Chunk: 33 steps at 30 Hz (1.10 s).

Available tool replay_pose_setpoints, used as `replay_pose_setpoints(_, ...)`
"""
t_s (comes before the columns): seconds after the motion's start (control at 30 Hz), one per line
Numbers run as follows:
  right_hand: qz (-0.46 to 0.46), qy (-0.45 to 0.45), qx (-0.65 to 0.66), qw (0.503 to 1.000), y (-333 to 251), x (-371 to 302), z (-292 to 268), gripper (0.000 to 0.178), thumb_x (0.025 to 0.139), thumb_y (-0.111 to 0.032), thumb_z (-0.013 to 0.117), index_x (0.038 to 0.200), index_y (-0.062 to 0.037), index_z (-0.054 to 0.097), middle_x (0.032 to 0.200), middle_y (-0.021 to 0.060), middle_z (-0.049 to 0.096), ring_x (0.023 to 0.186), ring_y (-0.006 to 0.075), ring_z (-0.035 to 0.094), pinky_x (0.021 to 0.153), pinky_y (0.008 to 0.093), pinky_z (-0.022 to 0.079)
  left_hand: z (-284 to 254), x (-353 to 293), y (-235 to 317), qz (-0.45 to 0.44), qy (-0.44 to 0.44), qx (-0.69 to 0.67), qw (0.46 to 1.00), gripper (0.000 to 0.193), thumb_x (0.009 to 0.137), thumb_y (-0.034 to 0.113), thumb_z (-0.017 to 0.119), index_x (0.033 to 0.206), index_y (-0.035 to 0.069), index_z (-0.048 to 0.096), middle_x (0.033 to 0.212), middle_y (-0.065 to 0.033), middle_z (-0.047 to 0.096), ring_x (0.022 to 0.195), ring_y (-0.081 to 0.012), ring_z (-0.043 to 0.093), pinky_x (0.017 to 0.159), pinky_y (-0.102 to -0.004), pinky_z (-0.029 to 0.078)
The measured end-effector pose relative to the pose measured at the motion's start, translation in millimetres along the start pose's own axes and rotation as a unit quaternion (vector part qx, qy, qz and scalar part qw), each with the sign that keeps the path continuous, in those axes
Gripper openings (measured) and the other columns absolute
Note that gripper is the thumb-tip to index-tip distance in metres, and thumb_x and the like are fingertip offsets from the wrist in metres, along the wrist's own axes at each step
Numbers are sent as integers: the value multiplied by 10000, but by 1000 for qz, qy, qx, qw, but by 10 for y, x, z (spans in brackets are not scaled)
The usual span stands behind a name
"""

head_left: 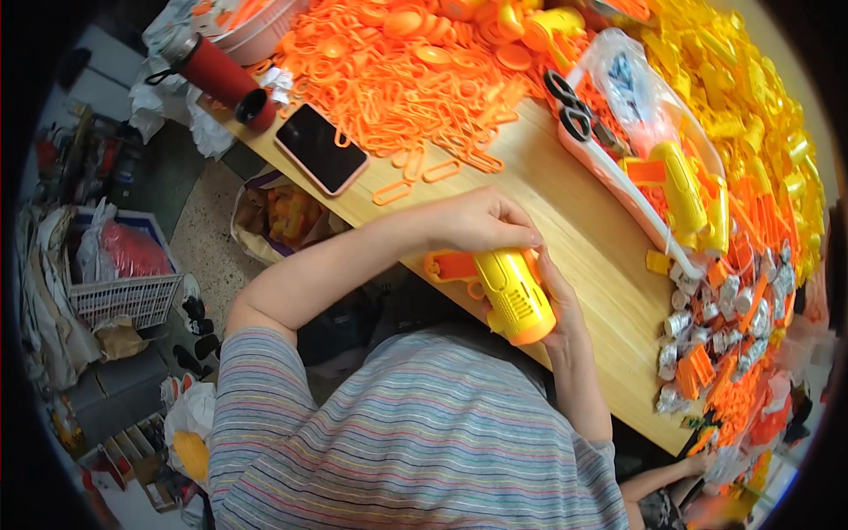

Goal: Assembling plastic toy gun components and applying decorative stickers at a factory workbench.

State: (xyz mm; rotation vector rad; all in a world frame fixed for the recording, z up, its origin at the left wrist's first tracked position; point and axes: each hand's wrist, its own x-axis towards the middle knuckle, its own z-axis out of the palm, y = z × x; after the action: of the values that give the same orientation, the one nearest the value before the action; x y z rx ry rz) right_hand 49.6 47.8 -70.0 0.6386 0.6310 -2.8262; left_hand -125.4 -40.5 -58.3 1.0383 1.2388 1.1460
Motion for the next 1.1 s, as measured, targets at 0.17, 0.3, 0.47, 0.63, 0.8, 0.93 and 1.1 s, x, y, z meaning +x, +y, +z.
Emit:
replay_pose_setpoints(0.17, -13, 10, -18, 1000, 33, 22, 12, 540, 897, -370, 556, 1318, -97, 357, 1175, 198, 546, 978, 411, 610, 751, 474, 560, 213, -40, -31, 2, 151, -110, 982, 304, 799, 32, 596, 1094, 52, 667, 811, -2, 595, 813, -85, 601, 740, -234, 495)
replay_pose_setpoints(0.3, -58, 32, -87, 994, 44, 68, 149, 464, 856, -321, 600, 1201, -79, 407, 1122, 208, 553, 917, 414, 629, 708, 507, 569, 169, -67, 17, -34, 144, -109, 983, 354, 753, -23, 559, 1078, 56, 673, 782, 10, 550, 734, -68, 543, 709, -234, 480)
replay_pose_setpoints(0.47, -38, 36, -20, 998, 11, 108, 45, 510, 854, -359, 576, 1242, -57, 441, 1055, 238, 594, 856, 376, 645, 684, 467, 567, -48, -102, -41, 69, 215, -31, 974, 200, 858, 127, 638, 1043, 56, 663, 968, -14, 634, 911, -87, 586, 761, -245, 486)
replay_pose_setpoints(0.63, -110, 56, -70, 990, -65, 8, 86, 572, 821, -407, 567, 1202, 17, 520, 994, 257, 624, 815, 365, 639, 706, 437, 548, -1345, -594, -82, 115, 570, 347, 735, 173, 795, 126, 681, 952, 59, 660, 921, -93, 626, 804, -168, 618, 680, -295, 497)
replay_pose_setpoints(0.8, -124, 59, -49, 989, -33, 39, -5, 594, 824, -424, 557, 1238, -2, 495, 1049, 256, 600, 856, 355, 611, 743, 417, 523, -2215, -1031, -284, 42, 619, 537, 571, 275, 722, 97, 691, 985, 32, 649, 963, -173, 620, 888, -314, 612, 777, -386, 493)
replay_pose_setpoints(0.93, -127, 47, -40, 990, 2, 58, 35, 597, 832, -425, 548, 1252, -6, 482, 1057, 257, 593, 858, 353, 610, 759, 411, 519, -2418, -949, -430, 41, 634, 519, 572, 292, 706, 89, 689, 987, 22, 650, 934, -185, 623, 894, -344, 601, 806, -402, 481)
replay_pose_setpoints(1.1, -133, 65, -53, 988, 5, 42, 66, 581, 852, -432, 529, 1250, -11, 484, 1033, 247, 596, 873, 347, 606, 769, 412, 516, -2567, -711, -525, 25, 630, 482, 609, 200, 725, 54, 619, 912, -1, 660, 919, -236, 601, 893, -371, 599, 801, -420, 494)
